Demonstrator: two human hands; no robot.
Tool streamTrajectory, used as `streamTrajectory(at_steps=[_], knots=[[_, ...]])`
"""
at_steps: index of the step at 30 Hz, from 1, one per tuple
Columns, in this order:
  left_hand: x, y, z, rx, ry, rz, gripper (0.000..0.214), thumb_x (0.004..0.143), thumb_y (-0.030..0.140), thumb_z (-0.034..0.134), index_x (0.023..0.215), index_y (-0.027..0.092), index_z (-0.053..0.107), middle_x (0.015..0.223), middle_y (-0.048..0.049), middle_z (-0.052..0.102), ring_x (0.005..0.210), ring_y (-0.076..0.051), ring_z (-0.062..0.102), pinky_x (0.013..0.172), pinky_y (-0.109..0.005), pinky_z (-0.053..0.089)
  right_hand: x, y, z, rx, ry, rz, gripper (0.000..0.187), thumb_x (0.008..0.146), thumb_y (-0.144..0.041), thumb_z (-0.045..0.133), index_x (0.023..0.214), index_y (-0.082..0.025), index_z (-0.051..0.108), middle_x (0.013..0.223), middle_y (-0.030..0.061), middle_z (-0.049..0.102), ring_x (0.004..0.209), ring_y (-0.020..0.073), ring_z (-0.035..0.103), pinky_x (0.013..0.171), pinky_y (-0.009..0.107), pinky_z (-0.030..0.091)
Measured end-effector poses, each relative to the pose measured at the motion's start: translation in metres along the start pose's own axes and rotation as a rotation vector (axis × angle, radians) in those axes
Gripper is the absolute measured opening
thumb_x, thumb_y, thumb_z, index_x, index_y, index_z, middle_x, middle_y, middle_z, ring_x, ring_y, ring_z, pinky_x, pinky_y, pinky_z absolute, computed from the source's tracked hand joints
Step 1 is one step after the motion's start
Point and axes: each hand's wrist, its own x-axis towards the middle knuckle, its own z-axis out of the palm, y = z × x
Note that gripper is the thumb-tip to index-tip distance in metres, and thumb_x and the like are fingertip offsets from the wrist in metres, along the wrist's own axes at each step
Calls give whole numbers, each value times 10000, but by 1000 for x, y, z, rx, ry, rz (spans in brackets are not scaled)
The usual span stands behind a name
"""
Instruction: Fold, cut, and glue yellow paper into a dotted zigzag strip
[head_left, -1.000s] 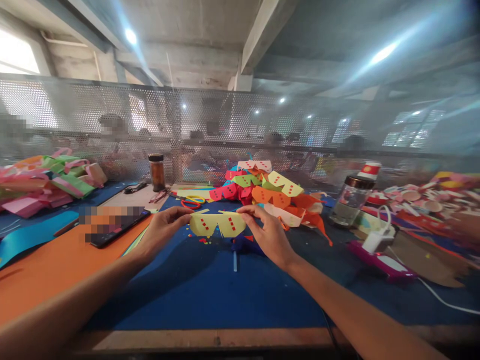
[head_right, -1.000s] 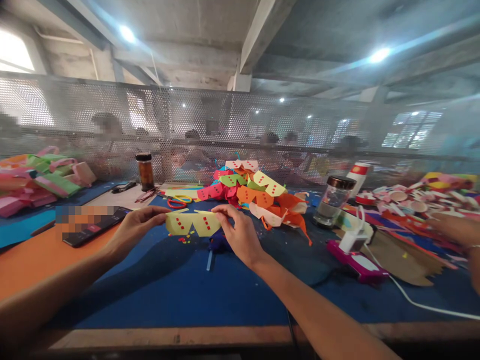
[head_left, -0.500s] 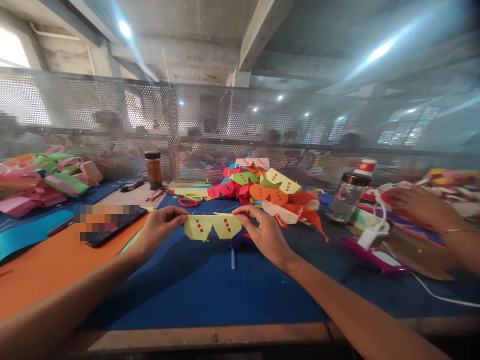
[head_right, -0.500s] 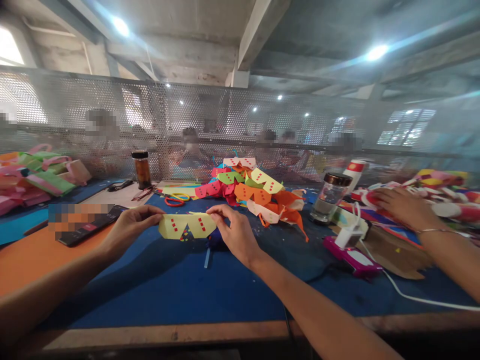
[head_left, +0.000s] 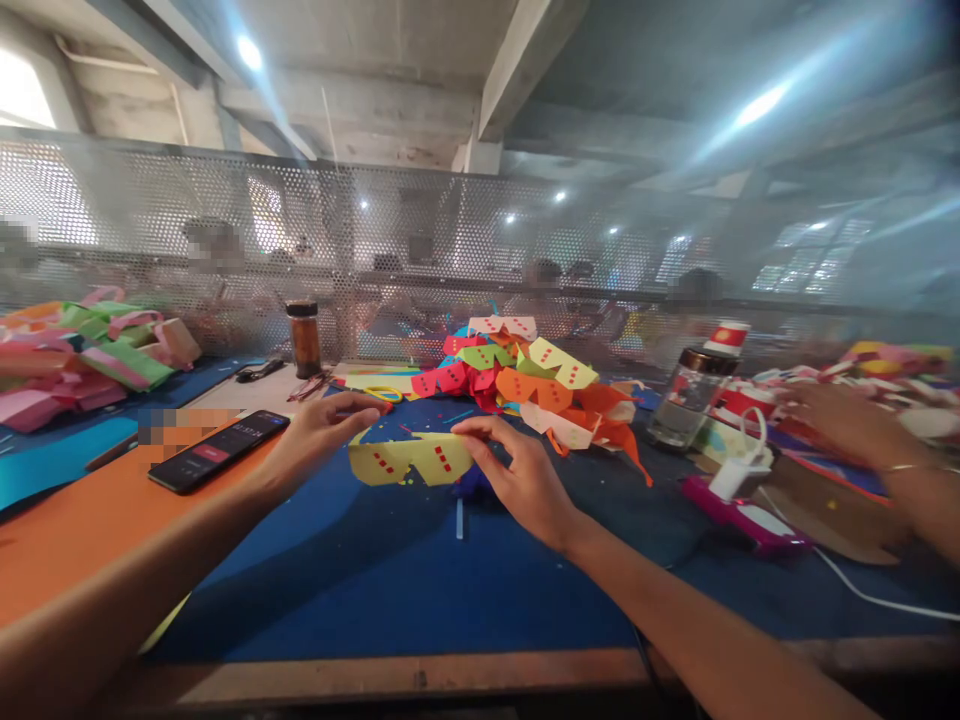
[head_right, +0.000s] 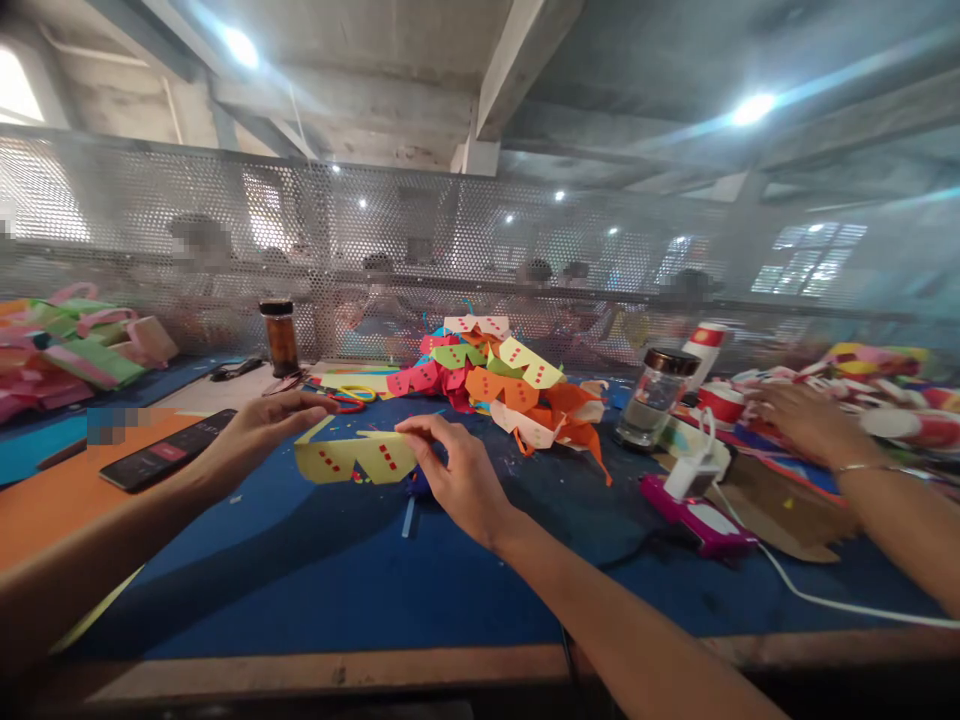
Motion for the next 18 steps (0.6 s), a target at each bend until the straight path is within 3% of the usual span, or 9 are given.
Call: streamTrajectory(at_steps=[4, 8, 13, 18], knots=[[14, 19, 9, 50, -255, 34, 235, 812, 392, 667, 920, 210, 769, 966, -46, 765, 917, -223, 665, 820, -341, 495, -2, -6, -2, 23, -47, -45, 166, 974, -257, 493, 1048, -252, 642, 1037, 28, 731, 954, 194, 669, 838, 364, 532], [20, 24, 24, 61, -448, 61, 195, 806, 369, 673, 851, 213, 781, 835, -22, 755, 768, -169, 643, 701, -276, 484, -4, -9, -5, 35, -61, -56, 158, 970, -245, 504, 1042, -245, 645, 1024, 22, 732, 932, 182, 668, 820, 343, 530], [17, 20, 28, 16, -506, 23, 316, 871, 450, 582, 834, 178, 738, 763, -17, 708, 674, -141, 588, 607, -248, 437, -3, -9, -5, 30, -53, -34, 158, 959, -229, 507, 1011, -242, 656, 995, 19, 736, 908, 181, 670, 811, 344, 518], [14, 17, 26, -34, -517, -10, 276, 829, 434, 644, 810, 166, 705, 758, -5, 660, 681, -129, 546, 622, -243, 392, -2, -10, 0, 114, -75, 30, 139, 950, -238, 528, 986, -226, 661, 966, 13, 730, 881, 157, 674, 790, 300, 520]])
